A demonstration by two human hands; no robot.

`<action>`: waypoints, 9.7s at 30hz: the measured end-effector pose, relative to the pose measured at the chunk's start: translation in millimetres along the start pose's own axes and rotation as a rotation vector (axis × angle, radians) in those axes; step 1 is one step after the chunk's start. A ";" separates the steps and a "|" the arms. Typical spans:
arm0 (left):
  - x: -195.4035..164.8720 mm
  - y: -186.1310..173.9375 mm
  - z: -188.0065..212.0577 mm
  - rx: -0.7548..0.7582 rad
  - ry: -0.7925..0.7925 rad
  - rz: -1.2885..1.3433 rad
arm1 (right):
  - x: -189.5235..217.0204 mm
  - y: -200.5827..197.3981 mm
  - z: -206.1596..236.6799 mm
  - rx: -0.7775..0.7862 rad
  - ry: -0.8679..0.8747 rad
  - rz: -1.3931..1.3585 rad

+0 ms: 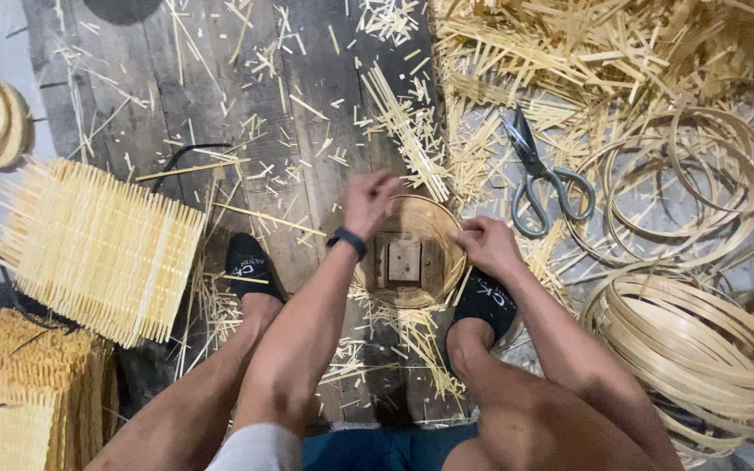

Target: The person sits on the floor assembling bamboo steamer trays. They trim protruding bamboo strips from a woven mat with scissors, press the woven mat into a round bamboo rim, tap and seat the mat with a wooden block, and set finished trays aside with stacks of completed pieces nearby.

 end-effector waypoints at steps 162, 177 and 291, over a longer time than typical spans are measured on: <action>-121.4 -123.7 122.2 0.309 -0.236 1.296 | 239.5 -67.0 122.5 0.324 -0.232 -0.376; -50.0 -180.9 68.8 0.292 -0.252 1.493 | 262.6 -9.2 201.6 0.264 -1.416 0.903; -43.6 -75.7 -8.3 -0.063 0.386 -0.233 | 106.4 132.6 91.6 0.167 -1.129 1.189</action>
Point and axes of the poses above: each hand's wrist, its own z-axis away from the middle knuckle, its own y-axis out of the palm, x = y × z, the point moved 3 cm from there along -z, towards the middle knuckle, and after that the axes turned 8 degrees about -z, right-handed, at the moved point
